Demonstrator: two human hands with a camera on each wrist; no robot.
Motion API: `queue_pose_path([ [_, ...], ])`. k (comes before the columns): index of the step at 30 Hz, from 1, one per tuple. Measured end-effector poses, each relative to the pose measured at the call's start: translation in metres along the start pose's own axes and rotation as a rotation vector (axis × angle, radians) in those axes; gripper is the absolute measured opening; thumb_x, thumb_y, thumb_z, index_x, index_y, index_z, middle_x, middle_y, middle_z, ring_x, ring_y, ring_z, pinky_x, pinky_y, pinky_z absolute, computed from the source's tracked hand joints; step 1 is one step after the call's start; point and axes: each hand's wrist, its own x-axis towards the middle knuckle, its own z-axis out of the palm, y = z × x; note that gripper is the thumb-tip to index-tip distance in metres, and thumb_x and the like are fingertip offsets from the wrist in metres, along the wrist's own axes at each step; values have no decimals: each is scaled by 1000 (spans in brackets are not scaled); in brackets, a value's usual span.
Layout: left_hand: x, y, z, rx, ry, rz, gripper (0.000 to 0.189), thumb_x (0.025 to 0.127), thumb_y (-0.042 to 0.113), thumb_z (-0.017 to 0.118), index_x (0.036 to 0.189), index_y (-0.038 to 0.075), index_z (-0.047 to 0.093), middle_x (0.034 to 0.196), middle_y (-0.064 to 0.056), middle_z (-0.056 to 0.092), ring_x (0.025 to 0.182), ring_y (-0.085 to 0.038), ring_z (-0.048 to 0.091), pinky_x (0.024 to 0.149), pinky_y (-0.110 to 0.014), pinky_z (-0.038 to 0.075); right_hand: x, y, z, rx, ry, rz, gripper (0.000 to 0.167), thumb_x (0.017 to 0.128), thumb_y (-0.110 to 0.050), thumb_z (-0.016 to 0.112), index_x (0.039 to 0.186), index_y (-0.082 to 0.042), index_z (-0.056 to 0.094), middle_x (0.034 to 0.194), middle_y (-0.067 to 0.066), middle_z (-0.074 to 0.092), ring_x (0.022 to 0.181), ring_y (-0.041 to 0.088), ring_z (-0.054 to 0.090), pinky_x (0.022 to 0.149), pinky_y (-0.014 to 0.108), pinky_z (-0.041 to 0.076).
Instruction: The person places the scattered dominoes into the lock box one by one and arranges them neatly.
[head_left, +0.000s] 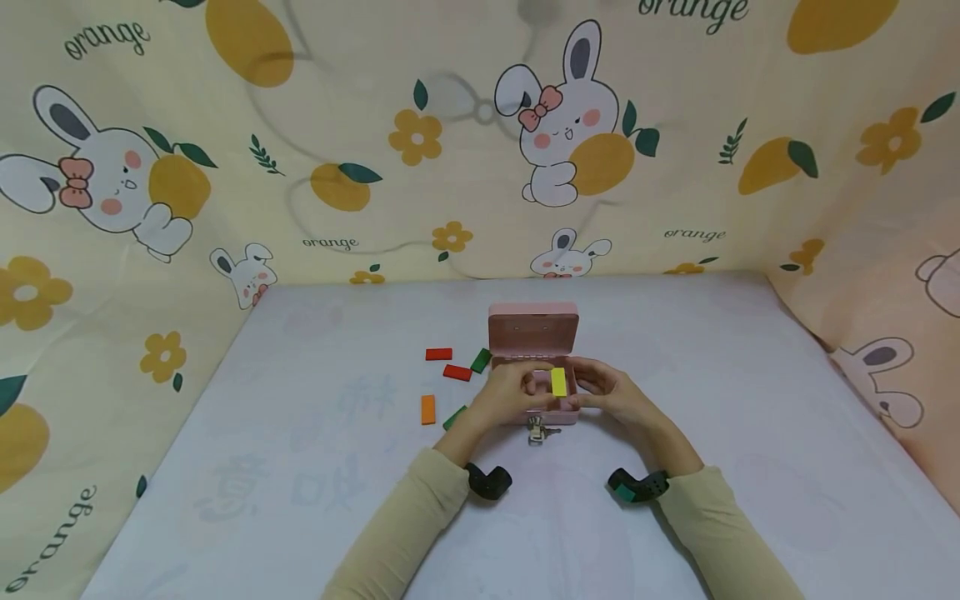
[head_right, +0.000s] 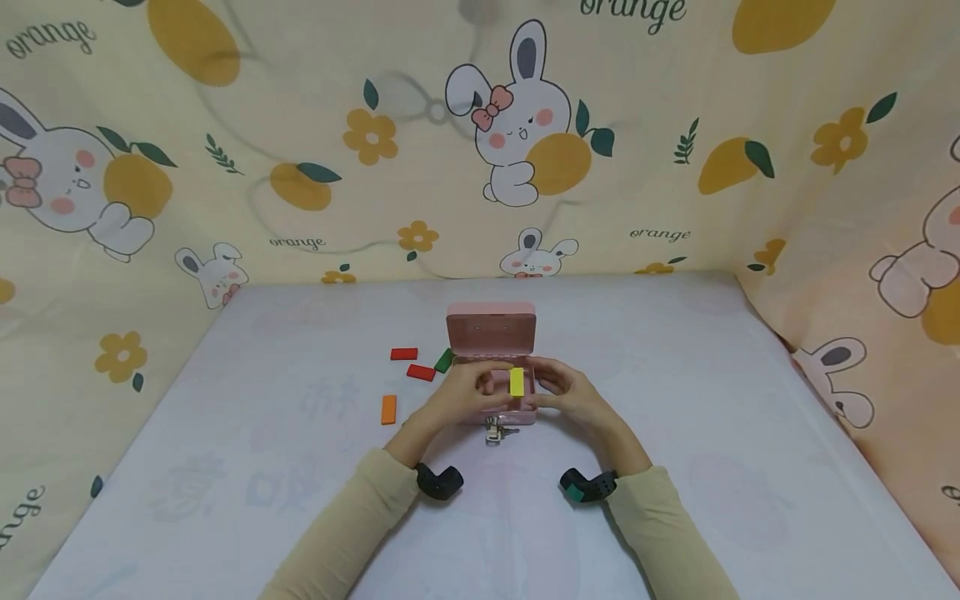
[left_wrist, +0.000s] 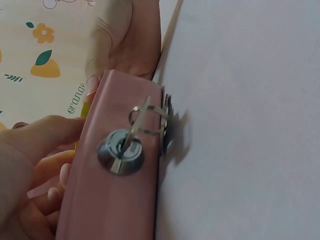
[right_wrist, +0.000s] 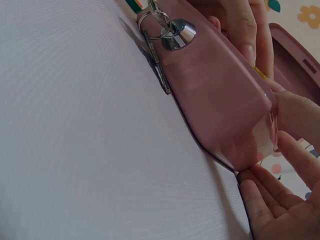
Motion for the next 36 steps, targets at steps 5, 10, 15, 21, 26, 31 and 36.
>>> queue_pose_path([
  [5, 1, 3, 4, 46, 26, -20, 44, 85, 26, 73, 126, 16, 62, 72, -2, 55, 67, -9, 45, 61, -18, 33, 0, 1, -1, -8, -4, -25, 68, 88, -10, 68, 144, 6, 34, 151, 29, 34, 138, 49, 35, 111, 53, 31],
  [10, 4, 5, 8, 83, 38, -55, 45, 85, 29, 73, 127, 16, 62, 84, -9, 65, 69, -10, 43, 61, -20, 32, 1, 3, -2, -44, -4, -51, 65, 88, -8, 67, 143, 8, 35, 148, 31, 36, 135, 49, 37, 109, 44, 37],
  [15, 7, 5, 13, 110, 39, -75, 46, 85, 31, 72, 128, 16, 62, 89, -9, 68, 71, -11, 44, 61, -20, 33, 2, 4, -2, -25, -8, -49, 66, 88, -6, 67, 143, 9, 35, 149, 31, 35, 136, 50, 36, 109, 45, 35],
  [21, 9, 5, 17, 166, 25, -108, 47, 86, 33, 72, 130, 20, 61, 106, -4, 71, 81, -13, 52, 70, -23, 41, 1, 5, -3, -6, -8, -28, 68, 87, -7, 68, 145, 6, 33, 151, 29, 34, 139, 48, 34, 109, 38, 37],
  [26, 10, 5, 20, 221, 12, -117, 47, 88, 33, 70, 132, 21, 60, 127, -3, 66, 101, -19, 61, 94, -37, 50, 1, 7, -3, -21, -8, -37, 69, 88, -10, 68, 145, 5, 34, 150, 29, 35, 138, 48, 35, 108, 29, 41],
  [31, 12, 5, 23, 253, 14, -126, 47, 88, 35, 69, 132, 23, 60, 128, -2, 66, 104, -20, 63, 95, -38, 50, 0, 8, -3, -19, -5, -25, 69, 88, -12, 69, 146, 2, 34, 150, 27, 35, 138, 47, 35, 105, 21, 43],
  [36, 13, 5, 26, 263, 13, -159, 48, 87, 36, 70, 132, 24, 60, 129, -2, 65, 108, -21, 62, 96, -39, 49, 0, 8, -3, -14, -7, -2, 70, 88, -14, 69, 146, 0, 33, 152, 26, 34, 139, 45, 35, 104, 20, 43],
])
